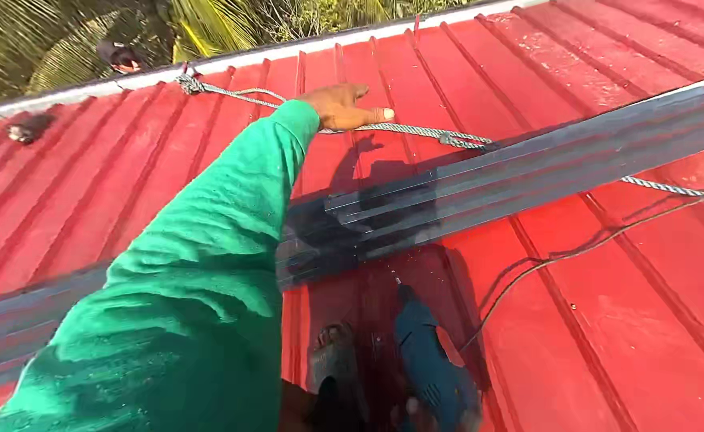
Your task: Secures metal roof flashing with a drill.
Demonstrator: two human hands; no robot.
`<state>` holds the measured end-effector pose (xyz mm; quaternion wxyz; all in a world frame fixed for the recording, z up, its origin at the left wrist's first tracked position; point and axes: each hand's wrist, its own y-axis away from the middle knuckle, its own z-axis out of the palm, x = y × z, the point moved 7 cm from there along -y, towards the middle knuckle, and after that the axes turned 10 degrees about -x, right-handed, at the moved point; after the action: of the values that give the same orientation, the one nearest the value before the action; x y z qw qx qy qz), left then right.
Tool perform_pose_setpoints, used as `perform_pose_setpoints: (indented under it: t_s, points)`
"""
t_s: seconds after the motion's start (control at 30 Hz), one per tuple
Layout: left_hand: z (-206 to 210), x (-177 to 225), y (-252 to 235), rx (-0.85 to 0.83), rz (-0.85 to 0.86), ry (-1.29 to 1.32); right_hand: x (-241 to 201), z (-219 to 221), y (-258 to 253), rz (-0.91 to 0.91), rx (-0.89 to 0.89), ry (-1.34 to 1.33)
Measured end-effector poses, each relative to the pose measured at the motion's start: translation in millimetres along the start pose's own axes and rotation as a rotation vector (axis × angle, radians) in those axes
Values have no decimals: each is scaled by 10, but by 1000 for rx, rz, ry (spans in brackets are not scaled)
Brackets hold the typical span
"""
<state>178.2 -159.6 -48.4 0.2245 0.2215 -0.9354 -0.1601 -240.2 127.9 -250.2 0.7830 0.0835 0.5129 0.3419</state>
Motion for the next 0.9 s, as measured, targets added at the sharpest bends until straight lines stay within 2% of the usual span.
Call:
perform_pose_setpoints:
  t_s: [0.1, 0.23, 0.33, 0.47, 0.7, 0.9]
  points:
    - [542, -727, 824, 81, 106, 52, 65, 10, -47, -28, -119, -12]
    - [1362, -1298, 1448, 229, 31, -63, 98, 155, -207, -53, -215, -6]
    - [1674, -1501, 1290, 366, -17, -132, 120, 278, -315, -92, -240, 69]
    - [1738, -1701, 855, 429, -46, -142, 124, 449, -458, -176, -189, 224]
    - [1686, -2023, 352, 313, -110, -79, 335, 686, -842, -166, -166, 336]
    - [1769, -2163, 137, 183, -169, -71, 452, 709, -1072, -119, -185, 281]
